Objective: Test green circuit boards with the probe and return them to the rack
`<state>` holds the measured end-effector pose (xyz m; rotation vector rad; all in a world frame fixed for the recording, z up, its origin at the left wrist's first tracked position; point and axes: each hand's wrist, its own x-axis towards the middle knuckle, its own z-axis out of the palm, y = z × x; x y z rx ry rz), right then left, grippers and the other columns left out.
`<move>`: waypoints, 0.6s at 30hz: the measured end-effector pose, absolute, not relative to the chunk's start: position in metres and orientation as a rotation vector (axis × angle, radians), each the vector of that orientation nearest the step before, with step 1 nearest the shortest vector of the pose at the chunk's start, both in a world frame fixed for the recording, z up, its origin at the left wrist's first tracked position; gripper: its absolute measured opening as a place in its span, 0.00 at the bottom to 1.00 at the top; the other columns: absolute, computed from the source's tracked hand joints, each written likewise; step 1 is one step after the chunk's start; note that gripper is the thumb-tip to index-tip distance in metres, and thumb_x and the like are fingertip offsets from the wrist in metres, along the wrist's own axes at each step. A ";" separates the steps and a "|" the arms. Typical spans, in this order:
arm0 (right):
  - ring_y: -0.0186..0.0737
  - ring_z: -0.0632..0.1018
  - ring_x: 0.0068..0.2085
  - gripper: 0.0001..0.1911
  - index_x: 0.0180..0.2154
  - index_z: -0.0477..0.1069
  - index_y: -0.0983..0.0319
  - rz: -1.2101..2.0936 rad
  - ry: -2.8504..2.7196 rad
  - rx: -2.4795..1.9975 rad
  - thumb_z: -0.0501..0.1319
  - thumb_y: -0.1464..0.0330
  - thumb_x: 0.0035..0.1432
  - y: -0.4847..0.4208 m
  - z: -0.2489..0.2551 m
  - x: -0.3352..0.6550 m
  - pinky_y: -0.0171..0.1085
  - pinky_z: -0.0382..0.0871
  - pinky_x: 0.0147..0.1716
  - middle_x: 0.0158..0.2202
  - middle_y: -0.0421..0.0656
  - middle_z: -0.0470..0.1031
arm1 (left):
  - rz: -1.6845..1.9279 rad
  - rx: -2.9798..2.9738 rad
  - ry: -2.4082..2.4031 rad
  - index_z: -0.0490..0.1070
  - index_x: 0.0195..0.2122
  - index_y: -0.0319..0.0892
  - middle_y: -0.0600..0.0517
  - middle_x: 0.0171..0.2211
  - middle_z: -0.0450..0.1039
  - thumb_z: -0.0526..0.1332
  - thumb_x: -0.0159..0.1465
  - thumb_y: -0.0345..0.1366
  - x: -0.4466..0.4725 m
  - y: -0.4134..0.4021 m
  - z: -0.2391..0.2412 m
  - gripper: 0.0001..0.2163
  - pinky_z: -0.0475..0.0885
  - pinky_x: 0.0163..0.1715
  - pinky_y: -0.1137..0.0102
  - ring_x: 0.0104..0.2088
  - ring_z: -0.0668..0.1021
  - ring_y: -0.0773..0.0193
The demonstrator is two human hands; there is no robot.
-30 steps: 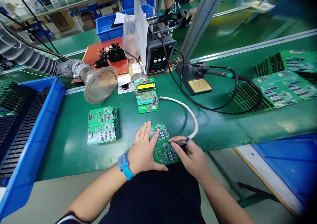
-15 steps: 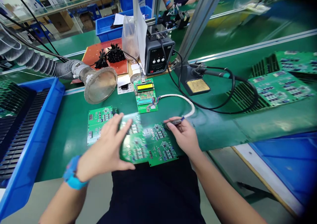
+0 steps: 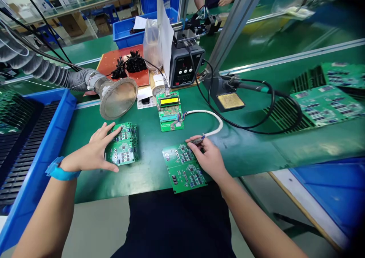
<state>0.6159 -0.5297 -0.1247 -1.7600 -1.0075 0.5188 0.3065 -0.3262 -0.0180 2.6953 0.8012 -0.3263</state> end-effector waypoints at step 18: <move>0.41 0.77 0.31 0.07 0.36 0.70 0.59 0.395 -1.168 -1.811 0.58 0.63 0.59 -0.528 -0.123 0.614 0.38 0.72 0.33 0.34 0.45 0.78 | 0.106 2.462 0.406 0.58 0.59 0.74 0.58 0.57 0.66 0.60 0.61 0.57 0.289 -0.445 0.018 0.25 0.74 0.50 0.50 0.58 0.69 0.49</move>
